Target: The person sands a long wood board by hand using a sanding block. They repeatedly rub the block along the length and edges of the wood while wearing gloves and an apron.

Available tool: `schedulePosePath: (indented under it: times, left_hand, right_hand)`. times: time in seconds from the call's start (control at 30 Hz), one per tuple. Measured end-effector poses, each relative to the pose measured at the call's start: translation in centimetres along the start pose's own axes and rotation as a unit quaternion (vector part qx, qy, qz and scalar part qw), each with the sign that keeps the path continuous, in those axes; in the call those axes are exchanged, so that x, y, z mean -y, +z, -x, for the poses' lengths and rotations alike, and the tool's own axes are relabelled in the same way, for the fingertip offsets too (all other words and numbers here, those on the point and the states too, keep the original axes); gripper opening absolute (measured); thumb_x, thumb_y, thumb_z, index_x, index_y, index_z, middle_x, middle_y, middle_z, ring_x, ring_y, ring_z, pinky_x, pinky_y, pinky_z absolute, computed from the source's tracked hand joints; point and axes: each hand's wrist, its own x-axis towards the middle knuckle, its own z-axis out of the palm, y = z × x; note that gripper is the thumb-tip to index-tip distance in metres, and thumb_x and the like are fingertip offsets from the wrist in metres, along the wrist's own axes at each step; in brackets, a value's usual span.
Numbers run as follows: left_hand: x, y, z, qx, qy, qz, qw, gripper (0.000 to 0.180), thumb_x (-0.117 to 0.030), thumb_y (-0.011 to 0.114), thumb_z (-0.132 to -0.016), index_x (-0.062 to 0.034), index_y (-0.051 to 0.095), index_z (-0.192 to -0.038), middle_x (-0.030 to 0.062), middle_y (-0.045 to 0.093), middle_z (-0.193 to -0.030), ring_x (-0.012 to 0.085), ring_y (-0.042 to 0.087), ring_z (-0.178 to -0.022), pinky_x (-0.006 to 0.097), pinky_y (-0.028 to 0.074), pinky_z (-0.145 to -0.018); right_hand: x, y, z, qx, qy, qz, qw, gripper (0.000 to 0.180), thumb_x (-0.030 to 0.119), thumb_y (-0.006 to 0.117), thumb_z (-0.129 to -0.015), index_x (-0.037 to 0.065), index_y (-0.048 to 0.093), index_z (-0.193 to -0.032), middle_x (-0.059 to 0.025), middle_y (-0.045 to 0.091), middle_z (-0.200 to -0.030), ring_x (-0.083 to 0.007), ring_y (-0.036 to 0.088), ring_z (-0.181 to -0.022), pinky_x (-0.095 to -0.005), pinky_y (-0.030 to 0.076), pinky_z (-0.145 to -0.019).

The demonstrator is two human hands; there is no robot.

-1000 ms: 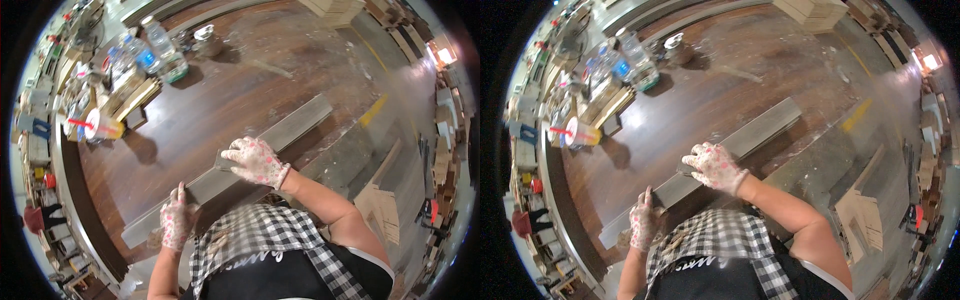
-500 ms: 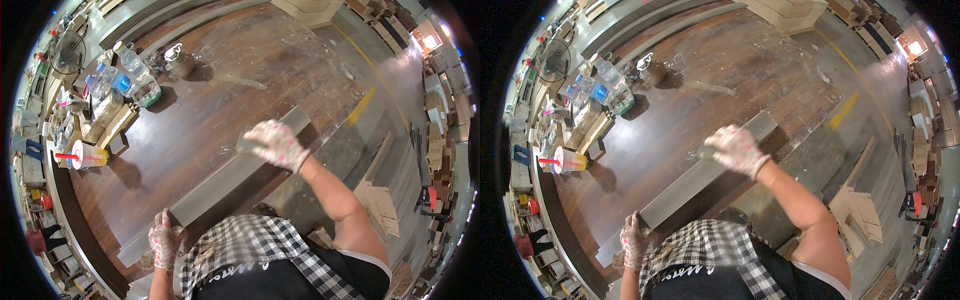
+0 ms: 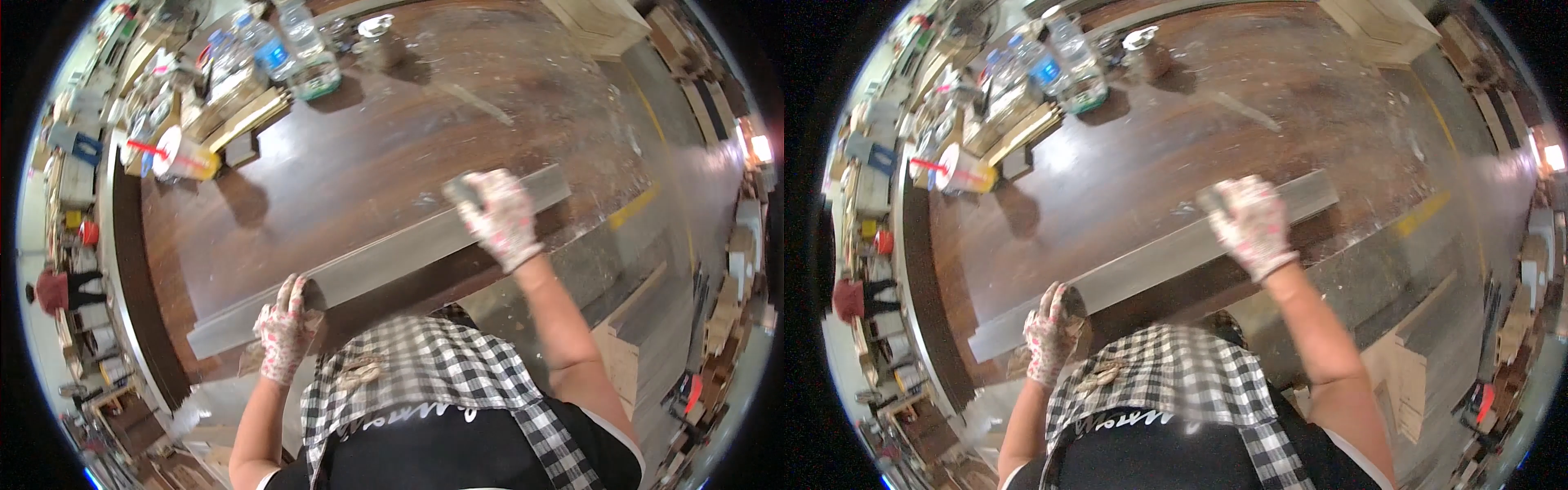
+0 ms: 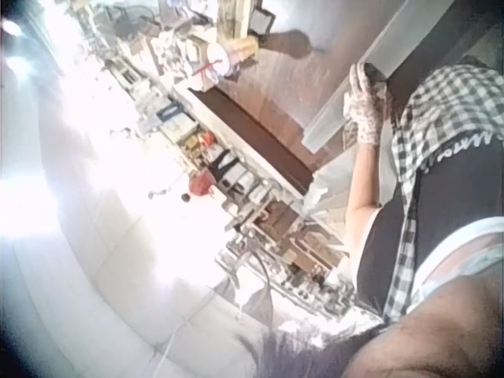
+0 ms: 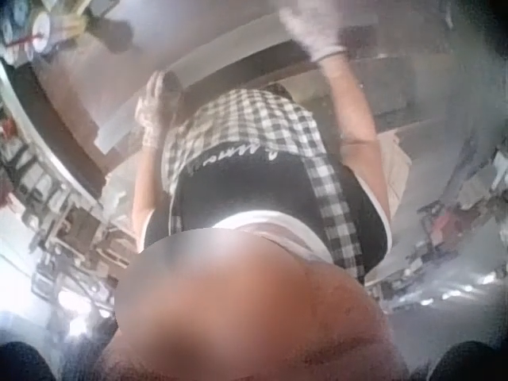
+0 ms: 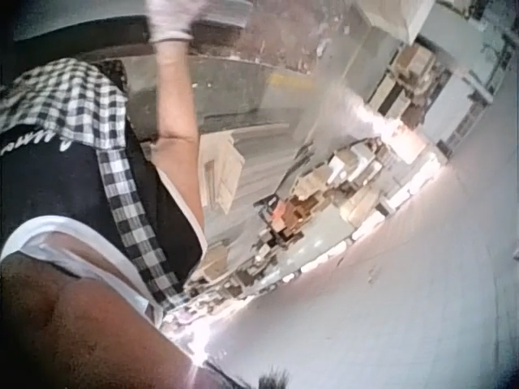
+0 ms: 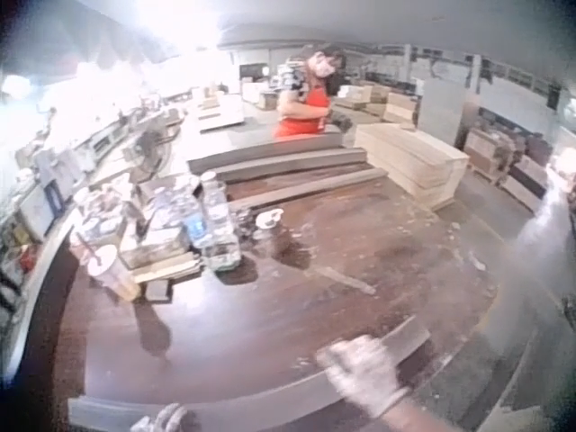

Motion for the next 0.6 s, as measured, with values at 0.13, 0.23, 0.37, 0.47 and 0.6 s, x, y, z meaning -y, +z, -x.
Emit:
schedulePosePath:
  times: [0.13, 0.23, 0.37, 0.47, 0.6]
  left_hand:
    - [0.5, 0.6, 0.5, -0.085, 0.055, 0.023, 0.995, 0.064, -0.018, 0.081, -0.058, -0.0171, 0.064, -0.120, 0.0008, 0.063, -0.130, 0.0258, 0.066, -0.092, 0.041, 0.051, -0.079]
    - [1.3, 0.0, 2.8, -0.111, 0.109, 0.072, 0.985, 0.048, -0.020, 0.079, -0.065, -0.0161, 0.068, -0.111, 0.0048, 0.069, -0.114, 0.0244, 0.067, -0.089, 0.041, 0.048, -0.075]
    - [3.6, 0.0, 6.0, -0.141, 0.057, 0.101, 0.983, 0.035, -0.019, 0.078, -0.074, -0.0140, 0.070, -0.108, 0.0058, 0.071, -0.105, 0.0243, 0.068, -0.093, 0.040, 0.048, -0.077]
    - [5.9, 2.6, 7.4, -0.176, 0.025, 0.123, 0.976, 0.038, -0.020, 0.079, -0.074, -0.0146, 0.071, -0.111, 0.0049, 0.071, -0.107, 0.0237, 0.069, -0.095, 0.041, 0.049, -0.077]
    - [6.7, 2.4, 7.8, -0.144, 0.096, 0.128, 0.976, 0.041, -0.026, 0.072, -0.079, -0.0170, 0.069, -0.119, 0.0054, 0.066, -0.126, 0.0205, 0.069, -0.096, 0.043, 0.048, -0.084]
  right_hand:
    - [12.6, 5.8, 0.2, 0.093, -0.119, -0.213, 0.965, 0.028, 0.029, 0.071, -0.085, 0.011, 0.069, -0.107, -0.0134, 0.066, -0.091, -0.0310, 0.065, -0.093, -0.0430, 0.053, -0.086]
    - [11.7, 5.2, -1.6, 0.065, -0.177, -0.279, 0.942, 0.036, 0.026, 0.075, -0.079, 0.008, 0.069, -0.110, -0.0135, 0.070, -0.105, -0.0308, 0.065, -0.105, -0.0413, 0.052, -0.094]
    - [5.9, 2.3, -2.2, 0.205, -0.099, -0.290, 0.930, 0.036, 0.010, 0.078, -0.076, 0.004, 0.069, -0.110, -0.0129, 0.070, -0.109, -0.0303, 0.066, -0.105, -0.0399, 0.052, -0.094]
    - [9.5, 3.5, -1.8, 0.223, -0.112, -0.302, 0.920, 0.039, 0.009, 0.077, -0.073, 0.005, 0.069, -0.112, -0.0127, 0.069, -0.109, -0.0303, 0.064, -0.106, -0.0397, 0.052, -0.095]
    - [20.2, 7.6, -2.1, 0.258, -0.175, -0.334, 0.889, 0.037, 0.014, 0.078, -0.075, 0.008, 0.070, -0.111, -0.0133, 0.069, -0.109, -0.0325, 0.064, -0.105, -0.0409, 0.052, -0.094]
